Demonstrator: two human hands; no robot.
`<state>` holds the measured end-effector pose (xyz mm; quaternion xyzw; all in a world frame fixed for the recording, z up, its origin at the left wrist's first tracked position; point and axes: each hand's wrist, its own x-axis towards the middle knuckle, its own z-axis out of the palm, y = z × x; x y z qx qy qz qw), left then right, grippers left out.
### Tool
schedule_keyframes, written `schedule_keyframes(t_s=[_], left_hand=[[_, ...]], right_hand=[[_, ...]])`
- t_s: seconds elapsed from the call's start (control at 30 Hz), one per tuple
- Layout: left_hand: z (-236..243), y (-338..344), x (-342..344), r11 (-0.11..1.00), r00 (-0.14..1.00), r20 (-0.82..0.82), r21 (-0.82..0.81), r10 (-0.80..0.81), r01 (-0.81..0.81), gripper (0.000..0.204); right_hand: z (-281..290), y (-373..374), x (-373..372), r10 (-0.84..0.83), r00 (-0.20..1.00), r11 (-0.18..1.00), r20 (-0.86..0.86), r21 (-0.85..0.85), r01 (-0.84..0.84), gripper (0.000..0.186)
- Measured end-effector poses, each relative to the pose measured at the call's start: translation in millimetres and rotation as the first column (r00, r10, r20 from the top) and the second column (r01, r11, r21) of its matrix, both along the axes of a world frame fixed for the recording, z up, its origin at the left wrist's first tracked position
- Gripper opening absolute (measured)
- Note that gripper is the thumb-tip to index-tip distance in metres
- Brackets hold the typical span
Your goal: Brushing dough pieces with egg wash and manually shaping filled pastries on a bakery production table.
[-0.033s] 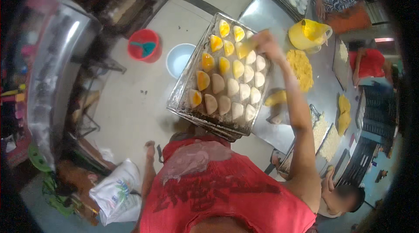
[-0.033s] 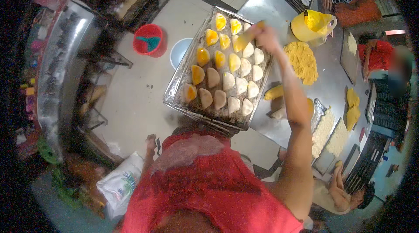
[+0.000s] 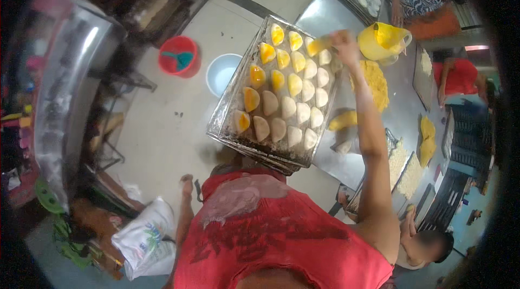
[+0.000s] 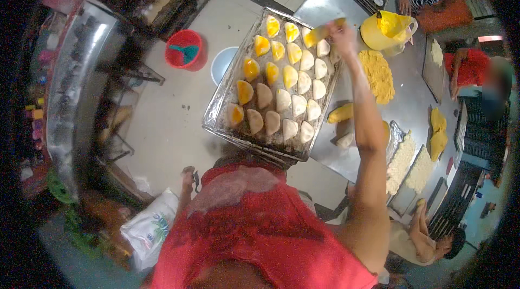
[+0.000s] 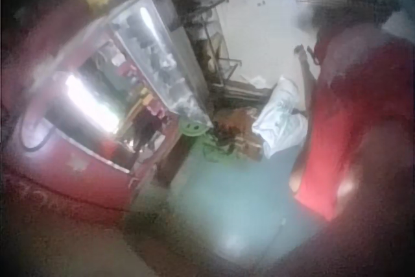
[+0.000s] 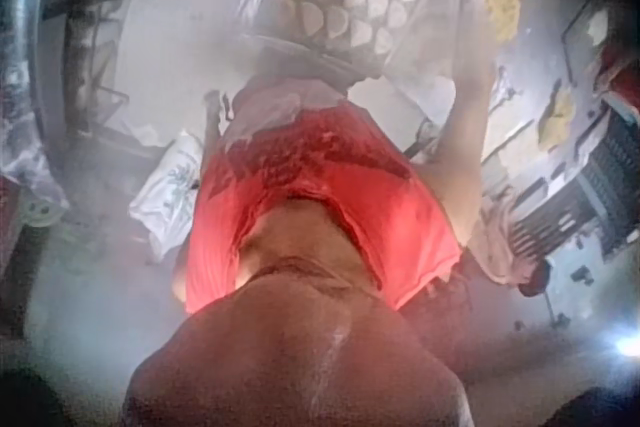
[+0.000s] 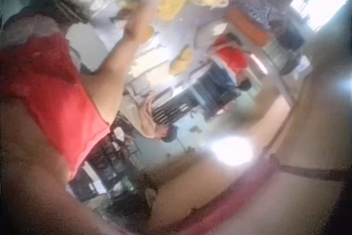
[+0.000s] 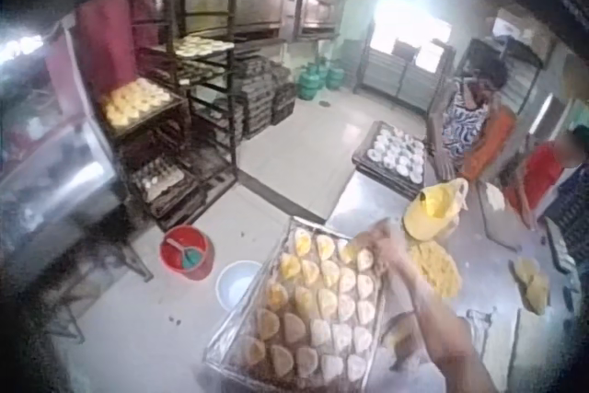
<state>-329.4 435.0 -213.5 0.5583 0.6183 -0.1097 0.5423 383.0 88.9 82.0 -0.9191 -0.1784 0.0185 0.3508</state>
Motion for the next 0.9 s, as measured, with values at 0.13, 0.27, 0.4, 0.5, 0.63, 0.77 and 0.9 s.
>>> schedule_keyframes(t_s=[0.13,0.27,0.4,0.5,0.63,0.77,0.9], left_hand=[[-19.7,-2.2,-34.7,0.984,0.933,0.312,-0.042,0.178,-0.174,0.043],[17.8,0.3,28.3,1.000,1.000,0.008,0.022,-0.018,0.018,0.041],[39.1,-3.0,40.3,0.996,0.996,0.074,0.073,-0.050,0.045,0.037],[28.9,-7.9,35.6,0.996,0.996,0.089,0.086,-0.022,0.015,0.032],[12.6,-18.3,13.3,0.995,0.992,0.115,0.087,-0.059,0.049,0.030],[4.0,-45.6,3.0,0.997,0.999,0.012,0.067,-0.033,0.032,0.027],[-0.5,-80.2,-26.9,0.991,0.969,0.224,0.062,0.105,-0.122,0.022]], right_hand=[[11.7,35.0,-18.9,0.130,0.958,0.986,-0.256,0.139,-0.097,0.028],[26.8,35.4,-59.0,0.473,0.613,0.750,-0.633,-0.077,-0.657,0.025],[-1.0,-11.6,3.2,-0.007,1.000,0.999,0.024,0.050,0.005,0.024],[14.9,-2.6,-43.8,0.303,0.918,0.939,-0.254,0.245,-0.242,0.035],[-9.1,-25.7,-36.6,0.445,0.882,0.858,-0.157,-0.209,-0.470,0.031],[22.9,-43.5,-24.6,-0.043,0.964,0.992,0.263,-0.100,0.071,0.025],[-31.2,-42.9,-115.2,0.587,0.793,0.787,0.162,-0.343,-0.513,0.024]])
